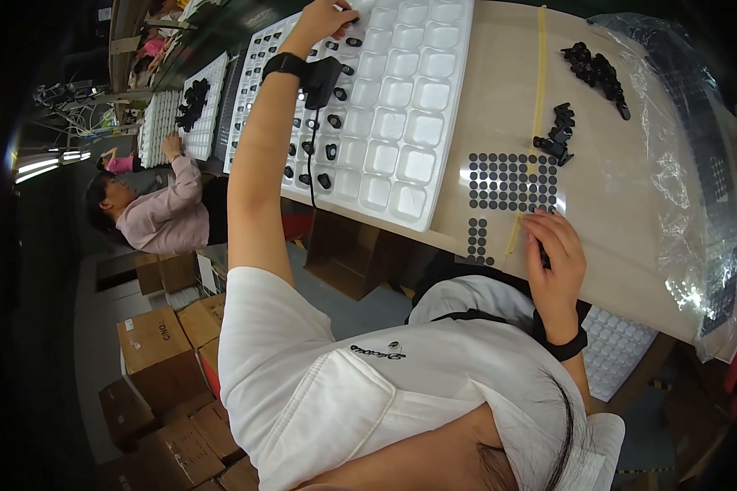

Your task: The person peels a small circular sticker from a sheet, presses it onto the back of a black electronic component, and places the unit into a white plastic tray. This process is repeated for several components, picking each new one from a pile on the table.

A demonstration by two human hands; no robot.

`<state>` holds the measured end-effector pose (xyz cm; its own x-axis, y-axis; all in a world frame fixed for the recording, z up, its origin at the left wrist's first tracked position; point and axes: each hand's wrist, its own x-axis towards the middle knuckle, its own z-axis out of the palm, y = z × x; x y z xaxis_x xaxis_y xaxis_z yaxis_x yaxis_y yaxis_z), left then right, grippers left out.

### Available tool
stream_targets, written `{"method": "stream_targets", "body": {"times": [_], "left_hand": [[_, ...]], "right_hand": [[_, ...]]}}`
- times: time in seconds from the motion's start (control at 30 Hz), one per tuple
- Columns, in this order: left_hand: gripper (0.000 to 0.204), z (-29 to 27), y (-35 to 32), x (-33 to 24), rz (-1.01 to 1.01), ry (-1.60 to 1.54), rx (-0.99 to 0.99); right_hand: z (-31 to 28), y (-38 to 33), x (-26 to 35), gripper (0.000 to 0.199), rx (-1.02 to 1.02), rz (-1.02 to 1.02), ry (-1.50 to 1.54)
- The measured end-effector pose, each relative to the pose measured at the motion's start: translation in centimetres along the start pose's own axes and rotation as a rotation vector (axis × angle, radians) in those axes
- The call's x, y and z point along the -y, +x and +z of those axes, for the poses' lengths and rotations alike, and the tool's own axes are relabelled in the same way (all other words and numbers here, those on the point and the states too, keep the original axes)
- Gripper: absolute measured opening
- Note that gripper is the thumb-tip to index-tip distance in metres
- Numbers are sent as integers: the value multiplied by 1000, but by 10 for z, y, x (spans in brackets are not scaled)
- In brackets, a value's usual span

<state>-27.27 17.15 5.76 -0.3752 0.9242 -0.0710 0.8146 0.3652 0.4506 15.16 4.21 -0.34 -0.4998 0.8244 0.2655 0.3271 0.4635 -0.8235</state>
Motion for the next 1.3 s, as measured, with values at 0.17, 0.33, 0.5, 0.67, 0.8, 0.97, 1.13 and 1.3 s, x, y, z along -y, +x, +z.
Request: {"method": "stream_targets", "body": {"times": [0.17, 0.33, 0.5, 0.67, 0.8, 0.97, 1.13, 1.3], "left_hand": [[21, -38, -9, 40, -17, -34, -67], [16, -52, -33, 67, -66, 189, -15], [17, -42, -44, 81, 133, -13, -71], [19, -55, -59, 74, 284, 237, -195], [21, -57, -80, 79, 250, 219, -104], [21, -59, -98, 91, 227, 101, -59], [20, -80, -118, 109, 109, 164, -92], [20, -69, -127, 106, 84, 244, -122]], "right_hand": [[0, 0, 0, 14, -5, 10, 0], [0, -1, 0, 13, -5, 15, 4], [2, -2, 0, 13, -6, 6, -11], [2, -2, -1, 13, -13, 12, -27], [2, -1, 1, 14, -3, 22, -22], [1, -2, 1, 15, -1, 30, -39], [3, -2, 1, 16, 0, 42, -23], [4, -3, 0, 15, -7, 46, -53]]}}
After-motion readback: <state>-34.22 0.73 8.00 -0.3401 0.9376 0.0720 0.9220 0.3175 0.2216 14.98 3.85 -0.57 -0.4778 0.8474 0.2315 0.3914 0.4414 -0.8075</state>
